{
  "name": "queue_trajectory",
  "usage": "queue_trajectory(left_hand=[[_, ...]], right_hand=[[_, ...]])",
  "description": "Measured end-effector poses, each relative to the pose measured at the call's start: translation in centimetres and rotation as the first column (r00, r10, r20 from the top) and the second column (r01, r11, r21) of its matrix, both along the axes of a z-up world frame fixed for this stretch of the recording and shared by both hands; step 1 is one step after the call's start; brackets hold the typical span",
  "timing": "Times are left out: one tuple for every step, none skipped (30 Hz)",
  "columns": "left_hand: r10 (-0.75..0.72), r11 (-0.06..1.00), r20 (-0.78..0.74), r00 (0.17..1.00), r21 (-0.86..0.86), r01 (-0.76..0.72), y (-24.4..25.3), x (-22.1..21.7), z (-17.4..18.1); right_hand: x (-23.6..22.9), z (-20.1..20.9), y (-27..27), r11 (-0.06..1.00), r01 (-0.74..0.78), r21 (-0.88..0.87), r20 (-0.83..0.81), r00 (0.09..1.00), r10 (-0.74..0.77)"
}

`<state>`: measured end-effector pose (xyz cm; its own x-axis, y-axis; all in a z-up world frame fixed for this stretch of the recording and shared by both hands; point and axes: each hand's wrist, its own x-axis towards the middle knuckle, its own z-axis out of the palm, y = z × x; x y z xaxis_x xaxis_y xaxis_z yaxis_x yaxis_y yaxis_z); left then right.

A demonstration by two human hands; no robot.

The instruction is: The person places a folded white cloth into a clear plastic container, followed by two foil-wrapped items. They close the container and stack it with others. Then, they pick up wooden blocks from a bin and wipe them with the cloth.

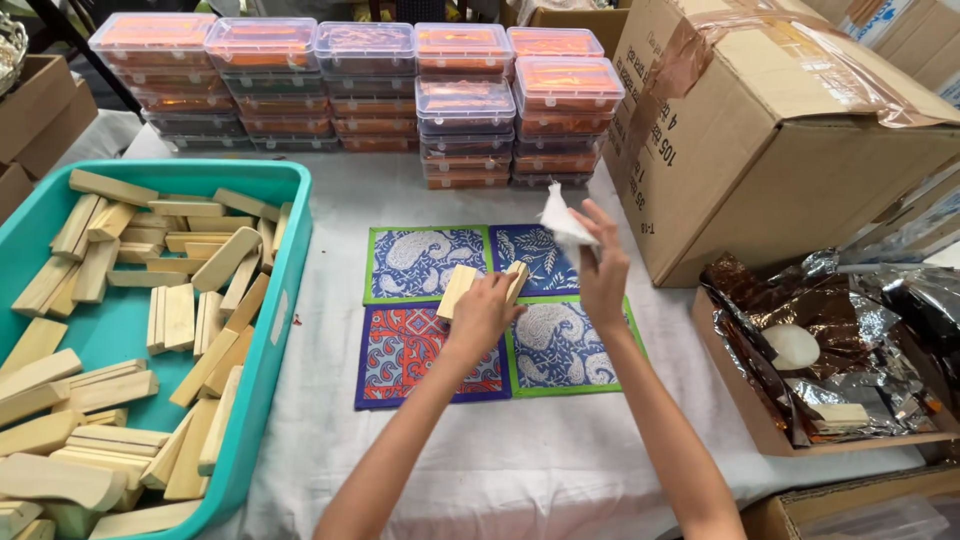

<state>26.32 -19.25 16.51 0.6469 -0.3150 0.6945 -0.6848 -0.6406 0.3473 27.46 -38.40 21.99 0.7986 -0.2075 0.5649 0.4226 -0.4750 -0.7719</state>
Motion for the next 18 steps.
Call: queue_trajectory(left_hand=[[0.064, 0.998, -0.155, 0.986, 0.035, -0.059, -0.3, 0.2, -0.8], [0.131, 0.991, -0.304, 0.944, 0.078, -0.112, -0.6, 0.4, -1.6], [0.131, 0.991, -0.304, 0.944, 0.078, -0.112, -0.7, 0.5, -2.8], [0.149, 0.989, -0.276, 0.950, 0.031, -0.146, -0.7, 0.7, -4.0], [0.169, 0.984, -0.247, 0.954, -0.016, -0.179, -0.8, 0.9, -5.3], [0.170, 0.984, -0.246, 0.954, -0.017, -0.180, -0.7, 1.1, -6.3], [0.224, 0.974, -0.244, 0.944, 0.033, -0.223, -0.5, 1.3, -7.3], [0.277, 0.961, -0.239, 0.931, 0.083, -0.265, -0.3, 1.6, -8.3], [0.275, 0.961, -0.238, 0.931, 0.083, -0.263, -0.2, 1.5, -8.1], [0.276, 0.961, -0.215, 0.937, 0.048, -0.272, -0.2, 1.4, -7.8], [0.279, 0.959, -0.194, 0.941, 0.013, -0.282, -0.1, 1.2, -7.8], [0.277, 0.960, -0.196, 0.941, 0.014, -0.280, 0.0, 0.5, -6.2], [0.250, 0.959, -0.259, 0.933, -0.062, -0.275, 0.3, 0.0, -4.7], [0.218, 0.952, -0.319, 0.922, -0.138, -0.273, 0.6, -0.6, -3.1], [0.219, 0.953, -0.321, 0.921, -0.134, -0.273, 0.7, -0.9, -2.3], [0.199, 0.935, -0.352, 0.915, -0.211, -0.285, 0.8, -1.1, -1.5], [0.177, 0.911, -0.384, 0.906, -0.285, -0.299, 0.9, -1.5, -0.8], [0.178, 0.913, -0.390, 0.903, -0.278, -0.300, 1.0, -1.5, -0.8]], right_hand=[[0.0, -0.8, 0.5, 0.995, -0.025, -0.097, 0.076, 0.997, 0.033], [0.1, -1.6, 1.1, 0.980, -0.043, -0.195, 0.148, 0.986, 0.072], [0.0, -3.0, 1.3, 0.980, -0.043, -0.196, 0.148, 0.986, 0.073], [-0.1, -4.4, 1.6, 0.957, -0.117, -0.264, 0.102, 0.984, 0.149], [-0.1, -5.9, 1.9, 0.925, -0.192, -0.327, 0.052, 0.974, 0.220], [-0.1, -6.2, 2.0, 0.925, -0.192, -0.328, 0.053, 0.974, 0.221], [-0.3, -6.6, 2.2, 0.888, -0.400, -0.227, -0.132, 0.916, 0.379], [-0.4, -7.0, 2.4, 0.815, -0.573, -0.088, -0.292, 0.797, 0.529], [-0.1, -7.5, 2.2, 0.816, -0.571, -0.088, -0.291, 0.798, 0.527], [0.2, -8.1, 1.9, 0.863, -0.502, 0.054, -0.262, 0.827, 0.497], [0.4, -8.7, 1.6, 0.885, -0.423, 0.197, -0.241, 0.854, 0.462], [0.3, -8.6, 1.4, 0.885, -0.421, 0.198, -0.243, 0.854, 0.460], [0.4, -8.5, 1.3, 0.942, -0.335, 0.031, -0.192, 0.923, 0.335], [0.5, -8.4, 1.3, 0.965, -0.227, -0.130, -0.116, 0.970, 0.212], [1.0, -9.4, 1.2, 0.966, -0.227, -0.126, -0.119, 0.970, 0.212], [1.5, -10.3, 1.0, 0.961, -0.265, -0.080, -0.158, 0.955, 0.250], [1.8, -11.4, 0.9, 0.954, -0.300, -0.030, -0.199, 0.937, 0.288], [2.3, -12.0, 1.0, 0.954, -0.299, -0.023, -0.205, 0.935, 0.288]])
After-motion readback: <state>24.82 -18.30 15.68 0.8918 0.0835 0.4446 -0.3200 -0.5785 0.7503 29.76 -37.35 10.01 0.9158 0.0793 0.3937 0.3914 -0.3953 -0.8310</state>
